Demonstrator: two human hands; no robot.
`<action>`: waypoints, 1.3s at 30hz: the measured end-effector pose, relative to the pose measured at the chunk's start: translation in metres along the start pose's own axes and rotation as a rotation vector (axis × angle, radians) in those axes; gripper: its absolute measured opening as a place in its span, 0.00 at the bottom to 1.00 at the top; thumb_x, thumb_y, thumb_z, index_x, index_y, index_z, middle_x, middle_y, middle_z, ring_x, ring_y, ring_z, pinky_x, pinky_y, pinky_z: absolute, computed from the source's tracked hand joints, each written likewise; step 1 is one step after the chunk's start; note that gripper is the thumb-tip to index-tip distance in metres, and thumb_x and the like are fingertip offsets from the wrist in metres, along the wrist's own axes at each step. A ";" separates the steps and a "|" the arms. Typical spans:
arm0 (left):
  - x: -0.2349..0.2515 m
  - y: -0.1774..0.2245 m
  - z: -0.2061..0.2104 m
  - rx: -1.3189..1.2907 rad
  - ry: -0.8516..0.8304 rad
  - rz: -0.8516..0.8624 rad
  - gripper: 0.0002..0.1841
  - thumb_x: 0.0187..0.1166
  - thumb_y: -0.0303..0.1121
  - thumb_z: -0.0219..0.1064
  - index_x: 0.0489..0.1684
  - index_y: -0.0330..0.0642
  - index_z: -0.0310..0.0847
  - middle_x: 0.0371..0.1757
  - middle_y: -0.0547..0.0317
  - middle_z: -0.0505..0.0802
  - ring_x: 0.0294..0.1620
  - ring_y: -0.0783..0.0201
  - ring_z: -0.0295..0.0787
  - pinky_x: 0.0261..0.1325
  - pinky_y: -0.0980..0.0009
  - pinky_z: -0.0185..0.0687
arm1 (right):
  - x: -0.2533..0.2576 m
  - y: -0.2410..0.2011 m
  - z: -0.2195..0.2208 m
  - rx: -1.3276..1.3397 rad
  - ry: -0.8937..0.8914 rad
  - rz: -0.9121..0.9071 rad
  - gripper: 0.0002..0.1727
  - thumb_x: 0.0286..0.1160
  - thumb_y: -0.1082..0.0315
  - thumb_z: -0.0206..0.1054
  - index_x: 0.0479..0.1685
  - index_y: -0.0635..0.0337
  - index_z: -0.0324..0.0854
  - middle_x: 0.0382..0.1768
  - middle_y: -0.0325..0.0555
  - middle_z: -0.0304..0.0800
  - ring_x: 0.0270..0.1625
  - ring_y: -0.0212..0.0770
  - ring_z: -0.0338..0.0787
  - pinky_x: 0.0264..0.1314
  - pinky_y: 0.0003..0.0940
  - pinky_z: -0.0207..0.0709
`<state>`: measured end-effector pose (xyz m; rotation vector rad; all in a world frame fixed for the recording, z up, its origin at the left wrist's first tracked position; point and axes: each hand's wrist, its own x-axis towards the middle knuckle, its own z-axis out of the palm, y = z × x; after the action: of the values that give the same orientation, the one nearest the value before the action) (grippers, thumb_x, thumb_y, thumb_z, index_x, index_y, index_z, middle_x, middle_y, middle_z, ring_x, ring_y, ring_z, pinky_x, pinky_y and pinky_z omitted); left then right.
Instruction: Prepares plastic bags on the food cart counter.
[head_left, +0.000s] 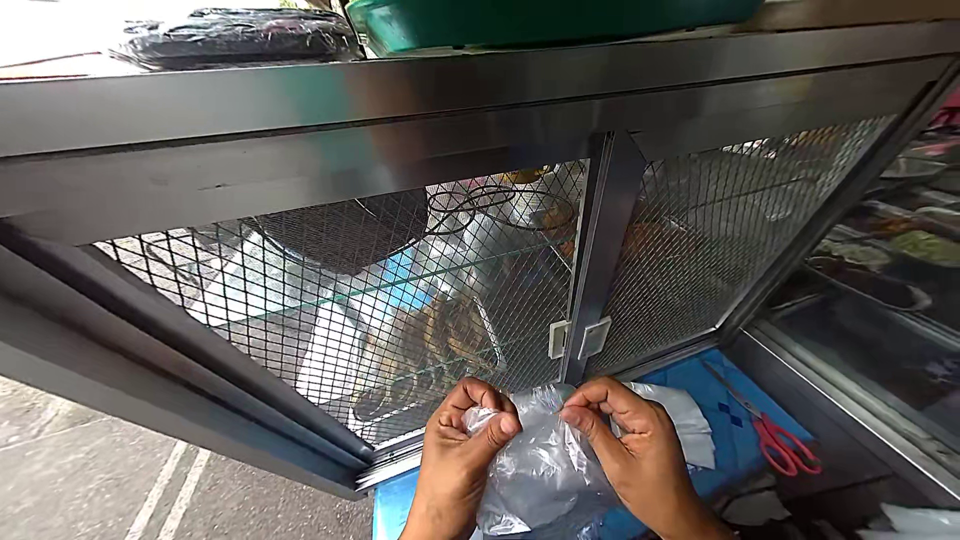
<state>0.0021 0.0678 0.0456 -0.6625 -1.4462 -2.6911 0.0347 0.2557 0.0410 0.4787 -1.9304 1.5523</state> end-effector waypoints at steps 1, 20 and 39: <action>0.000 -0.001 0.001 0.004 0.030 -0.011 0.13 0.61 0.34 0.85 0.31 0.45 0.84 0.28 0.61 0.91 0.30 0.74 0.89 0.37 0.80 0.86 | 0.000 0.001 0.000 -0.004 0.009 -0.015 0.07 0.79 0.68 0.71 0.38 0.62 0.87 0.35 0.38 0.93 0.39 0.26 0.92 0.47 0.21 0.88; 0.001 -0.001 0.010 0.199 0.154 0.141 0.11 0.58 0.33 0.86 0.33 0.45 0.91 0.30 0.62 0.94 0.31 0.74 0.91 0.37 0.79 0.90 | 0.011 -0.009 -0.017 -0.318 -0.136 -0.153 0.27 0.65 0.36 0.76 0.45 0.51 0.92 0.45 0.37 0.91 0.53 0.30 0.88 0.56 0.27 0.84; -0.008 -0.008 -0.001 -0.013 0.149 -0.073 0.16 0.56 0.32 0.87 0.32 0.45 0.81 0.24 0.62 0.90 0.23 0.74 0.89 0.31 0.77 0.89 | -0.001 -0.004 0.002 -0.239 -0.079 -0.050 0.10 0.79 0.58 0.71 0.38 0.55 0.90 0.30 0.33 0.93 0.33 0.22 0.89 0.42 0.20 0.83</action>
<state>0.0075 0.0703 0.0363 -0.4064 -1.4442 -2.7388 0.0370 0.2526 0.0427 0.4866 -2.1141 1.2679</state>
